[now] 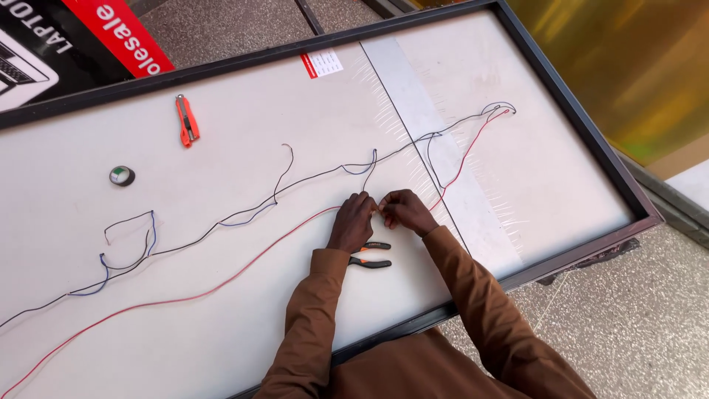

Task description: Connecting electrical wires on a sign panel by stripping insulation and twisting ends together using pliers.

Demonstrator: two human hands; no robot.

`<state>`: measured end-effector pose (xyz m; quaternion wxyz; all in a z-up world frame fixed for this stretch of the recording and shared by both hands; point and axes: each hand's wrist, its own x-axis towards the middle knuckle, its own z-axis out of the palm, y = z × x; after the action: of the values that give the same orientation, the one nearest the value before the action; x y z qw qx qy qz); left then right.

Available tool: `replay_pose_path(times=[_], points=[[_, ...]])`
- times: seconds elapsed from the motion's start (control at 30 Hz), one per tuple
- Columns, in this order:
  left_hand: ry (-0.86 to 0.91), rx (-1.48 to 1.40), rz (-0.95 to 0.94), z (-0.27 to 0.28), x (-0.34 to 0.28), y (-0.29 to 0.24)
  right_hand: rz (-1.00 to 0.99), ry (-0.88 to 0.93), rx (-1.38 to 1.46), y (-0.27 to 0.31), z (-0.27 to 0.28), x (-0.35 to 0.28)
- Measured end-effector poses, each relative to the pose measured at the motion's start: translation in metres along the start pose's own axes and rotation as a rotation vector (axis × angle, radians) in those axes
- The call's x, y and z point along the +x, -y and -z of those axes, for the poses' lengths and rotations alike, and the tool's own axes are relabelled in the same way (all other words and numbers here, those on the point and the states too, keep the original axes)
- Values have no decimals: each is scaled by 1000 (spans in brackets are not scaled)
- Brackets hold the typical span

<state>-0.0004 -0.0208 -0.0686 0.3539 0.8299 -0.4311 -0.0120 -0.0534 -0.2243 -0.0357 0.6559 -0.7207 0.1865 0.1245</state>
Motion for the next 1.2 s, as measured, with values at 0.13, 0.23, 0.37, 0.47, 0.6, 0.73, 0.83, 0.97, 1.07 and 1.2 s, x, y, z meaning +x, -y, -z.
replay_pose_path(times=[0.13, 0.23, 0.37, 0.47, 0.6, 0.73, 0.83, 0.97, 1.07, 1.2], points=[[10, -140, 20, 14, 2, -2, 78, -19, -59, 4, -6, -14], [-22, -236, 65, 16, 4, -2, 238, 5, -140, 13, -8, -29], [-20, -292, 76, 17, 3, -1, 365, 32, -216, 7, -8, -35], [-32, -321, 75, 21, 9, 4, 459, -46, -321, 8, -11, -42], [-39, -389, 112, 32, 7, -2, 633, -185, -562, -17, -11, -36], [-45, -410, 97, 34, 8, 3, 778, -238, -620, -19, -11, -30], [-49, -405, 83, 33, 3, 4, 862, -273, -705, -18, -11, -33], [-23, -432, 44, 31, -3, 11, 838, -264, -766, -14, -10, -38], [-54, -410, 18, 28, -5, 13, 666, -197, -672, -8, -11, -38], [-126, -376, -40, 26, -8, 9, 224, -36, -189, -19, -20, -27]])
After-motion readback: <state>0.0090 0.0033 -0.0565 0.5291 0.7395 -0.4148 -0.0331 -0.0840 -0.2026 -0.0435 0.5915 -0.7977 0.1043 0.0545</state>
